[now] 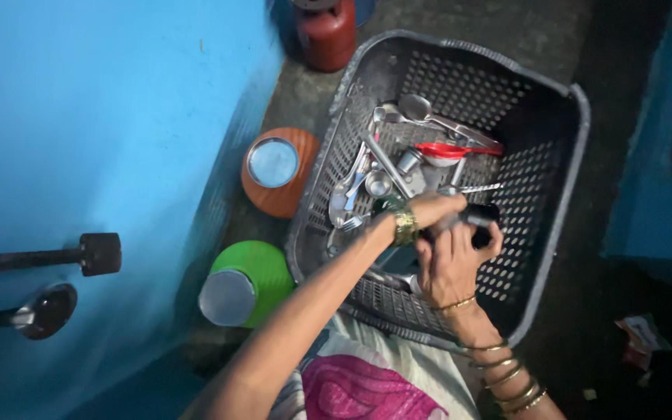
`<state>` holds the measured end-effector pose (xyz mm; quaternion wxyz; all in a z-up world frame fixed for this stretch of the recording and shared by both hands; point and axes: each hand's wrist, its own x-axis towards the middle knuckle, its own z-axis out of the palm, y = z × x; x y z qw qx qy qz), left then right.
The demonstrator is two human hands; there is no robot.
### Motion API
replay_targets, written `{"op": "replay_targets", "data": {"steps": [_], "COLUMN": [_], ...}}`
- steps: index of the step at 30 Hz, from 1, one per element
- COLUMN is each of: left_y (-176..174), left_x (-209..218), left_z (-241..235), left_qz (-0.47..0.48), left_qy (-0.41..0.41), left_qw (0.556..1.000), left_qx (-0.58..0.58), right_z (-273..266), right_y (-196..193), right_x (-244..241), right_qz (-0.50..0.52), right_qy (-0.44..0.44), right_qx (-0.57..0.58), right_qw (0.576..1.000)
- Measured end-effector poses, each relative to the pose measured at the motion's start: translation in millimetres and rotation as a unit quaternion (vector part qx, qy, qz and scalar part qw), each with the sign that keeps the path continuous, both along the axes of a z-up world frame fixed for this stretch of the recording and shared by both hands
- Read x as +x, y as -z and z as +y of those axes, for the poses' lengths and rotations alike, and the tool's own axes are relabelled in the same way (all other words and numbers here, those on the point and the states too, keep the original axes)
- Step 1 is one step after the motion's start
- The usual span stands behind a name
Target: The person wipes various metal kitchen utensils and containers with a cloth. They pick up each item from a black plastic basket, dry it thoroughly, and place it back into the basket. The items include cups, spoons, and a strainer.
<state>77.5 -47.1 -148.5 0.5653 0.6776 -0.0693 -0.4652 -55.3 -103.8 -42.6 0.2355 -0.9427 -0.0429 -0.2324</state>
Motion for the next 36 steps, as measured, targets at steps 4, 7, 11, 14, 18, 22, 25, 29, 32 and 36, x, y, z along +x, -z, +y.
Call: {"op": "replay_targets", "data": {"steps": [4, 7, 11, 14, 18, 22, 25, 29, 32, 36], "left_y": [3, -4, -16, -7, 16, 29, 15, -11, -1, 34], "left_x": [-36, -34, -11, -13, -41, -13, 0, -14, -29, -3], "left_z": [1, 14, 22, 17, -6, 2, -1, -14, -25, -16], "left_qz": [-0.165, -0.123, 0.054, 0.057, -0.173, -0.098, -0.017, -0.091, -0.183, -0.141], "left_qy": [-0.187, -0.111, -0.002, -0.062, -0.243, -0.043, 0.033, -0.097, -0.142, 0.068], "left_qw": [0.948, 0.983, 0.998, 0.99, 0.942, 0.99, 0.996, 0.979, 0.955, 0.982], "left_qx": [-0.198, -0.073, 0.041, -0.109, -0.157, -0.092, -0.083, -0.152, -0.187, -0.108], "right_z": [13, 24, 0, -8, 1, 2, -12, -11, -12, -3], "right_y": [-2, 9, 13, 1, 2, 6, 3, 9, 8, 15], "right_x": [0, -11, -8, 2, 7, -6, -3, 6, 1, -13], "right_qz": [0.135, 0.073, -0.023, 0.002, 0.147, 0.014, -0.052, 0.089, 0.144, 0.014], "right_qy": [0.129, 0.097, -0.063, -0.039, 0.095, 0.013, -0.044, 0.122, 0.218, 0.05], "right_qx": [0.435, 0.313, -0.073, -0.012, 0.497, 0.062, -0.067, 0.263, 0.615, 0.073], "right_qw": [0.881, 0.942, 0.995, 0.999, 0.85, 0.998, 0.995, 0.953, 0.744, 0.996]}}
